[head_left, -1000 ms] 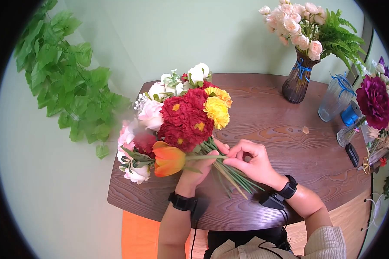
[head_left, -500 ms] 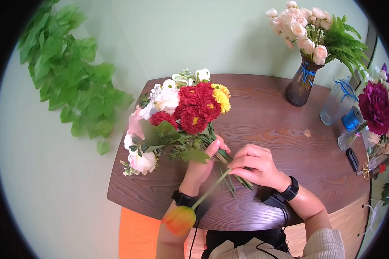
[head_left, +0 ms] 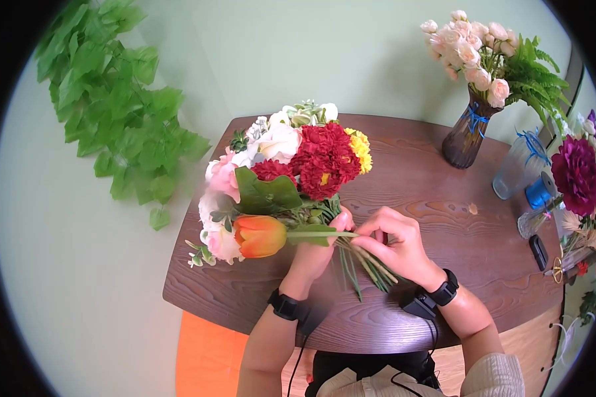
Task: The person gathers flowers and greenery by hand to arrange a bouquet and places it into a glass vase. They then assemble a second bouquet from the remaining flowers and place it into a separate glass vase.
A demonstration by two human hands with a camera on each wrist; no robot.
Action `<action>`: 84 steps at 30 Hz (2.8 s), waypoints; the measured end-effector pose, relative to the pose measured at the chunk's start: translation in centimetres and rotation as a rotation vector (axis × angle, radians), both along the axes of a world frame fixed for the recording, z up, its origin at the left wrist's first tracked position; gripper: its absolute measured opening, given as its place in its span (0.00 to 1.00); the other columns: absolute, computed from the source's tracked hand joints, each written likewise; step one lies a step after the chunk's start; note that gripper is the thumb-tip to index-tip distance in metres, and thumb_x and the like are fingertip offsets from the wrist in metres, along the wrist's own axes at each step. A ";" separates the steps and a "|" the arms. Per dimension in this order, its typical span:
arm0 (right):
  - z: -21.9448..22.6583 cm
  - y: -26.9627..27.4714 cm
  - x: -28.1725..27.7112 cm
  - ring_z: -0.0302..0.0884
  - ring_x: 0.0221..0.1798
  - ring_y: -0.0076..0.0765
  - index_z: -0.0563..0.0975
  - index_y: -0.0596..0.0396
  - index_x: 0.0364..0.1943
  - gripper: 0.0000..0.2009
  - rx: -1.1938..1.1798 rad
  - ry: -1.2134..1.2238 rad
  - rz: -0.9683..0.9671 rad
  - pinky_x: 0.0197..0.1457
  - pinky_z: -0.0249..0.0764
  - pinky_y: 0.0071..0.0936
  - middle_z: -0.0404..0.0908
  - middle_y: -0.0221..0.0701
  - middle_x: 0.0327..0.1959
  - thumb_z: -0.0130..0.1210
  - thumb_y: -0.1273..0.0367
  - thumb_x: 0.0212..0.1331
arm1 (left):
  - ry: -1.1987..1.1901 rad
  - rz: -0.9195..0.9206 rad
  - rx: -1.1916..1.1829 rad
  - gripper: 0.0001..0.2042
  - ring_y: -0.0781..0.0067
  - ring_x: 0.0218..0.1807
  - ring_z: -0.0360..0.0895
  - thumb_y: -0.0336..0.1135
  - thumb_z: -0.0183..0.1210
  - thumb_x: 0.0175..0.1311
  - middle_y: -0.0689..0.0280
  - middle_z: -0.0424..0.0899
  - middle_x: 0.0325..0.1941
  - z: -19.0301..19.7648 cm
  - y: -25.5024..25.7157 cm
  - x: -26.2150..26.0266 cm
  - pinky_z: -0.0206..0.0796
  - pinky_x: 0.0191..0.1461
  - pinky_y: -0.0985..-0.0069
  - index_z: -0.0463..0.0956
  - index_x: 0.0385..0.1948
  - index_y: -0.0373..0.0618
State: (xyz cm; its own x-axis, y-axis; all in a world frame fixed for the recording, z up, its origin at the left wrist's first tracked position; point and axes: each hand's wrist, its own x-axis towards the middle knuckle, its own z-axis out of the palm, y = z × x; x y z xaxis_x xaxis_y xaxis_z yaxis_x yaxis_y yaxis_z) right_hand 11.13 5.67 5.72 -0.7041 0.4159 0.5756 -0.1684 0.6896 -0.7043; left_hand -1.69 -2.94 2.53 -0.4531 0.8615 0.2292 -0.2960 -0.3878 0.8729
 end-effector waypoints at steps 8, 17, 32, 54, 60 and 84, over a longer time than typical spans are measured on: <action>1.2 0.2 0.6 0.70 0.21 0.27 0.79 0.52 0.25 0.05 0.168 -0.029 0.078 0.23 0.66 0.23 0.72 0.27 0.21 0.62 0.70 0.43 | -0.061 -0.029 -0.027 0.07 0.79 0.31 0.66 0.33 0.51 0.60 0.70 0.66 0.26 0.1 0.0 0.1 0.63 0.37 0.79 0.64 0.34 0.42; 3.2 1.7 1.7 0.72 0.26 0.32 0.79 0.50 0.25 0.05 0.369 -0.115 0.103 0.28 0.69 0.25 0.72 0.27 0.23 0.61 0.70 0.41 | -0.051 0.038 -0.038 0.06 0.77 0.30 0.68 0.32 0.50 0.61 0.68 0.67 0.25 0.2 0.1 0.2 0.65 0.34 0.77 0.66 0.30 0.41; 3.7 4.5 2.6 0.71 0.28 0.36 0.74 0.54 0.25 0.05 0.412 -0.224 -0.100 0.28 0.68 0.28 0.74 0.28 0.24 0.58 0.73 0.43 | 0.048 0.051 -0.072 0.03 0.77 0.29 0.69 0.28 0.48 0.61 0.69 0.67 0.24 0.4 -0.2 -0.1 0.65 0.34 0.76 0.64 0.34 0.41; 3.3 5.3 2.8 0.74 0.33 0.27 0.74 0.60 0.30 0.06 0.119 -0.082 -0.031 0.34 0.72 0.20 0.75 0.31 0.32 0.55 0.79 0.47 | -0.175 -0.144 0.134 0.08 0.77 0.29 0.64 0.31 0.52 0.59 0.69 0.64 0.24 1.1 -0.4 0.2 0.62 0.34 0.75 0.64 0.36 0.43; 1.4 3.8 1.9 0.74 0.27 0.17 0.71 0.59 0.33 0.04 -0.307 -0.069 0.066 0.32 0.70 0.13 0.75 0.28 0.30 0.51 0.77 0.54 | -0.373 -0.314 0.172 0.14 0.78 0.25 0.59 0.34 0.53 0.59 0.71 0.62 0.22 0.2 -0.9 -0.7 0.56 0.31 0.76 0.61 0.45 0.49; 1.0 -1.5 0.7 0.71 0.20 0.16 0.70 0.57 0.37 0.05 -0.478 -0.146 0.225 0.23 0.65 0.16 0.76 0.26 0.19 0.48 0.73 0.57 | -0.467 -0.467 0.383 0.24 0.81 0.20 0.59 0.35 0.63 0.49 0.74 0.61 0.17 0.5 -1.9 -1.3 0.56 0.28 0.79 0.57 0.45 0.53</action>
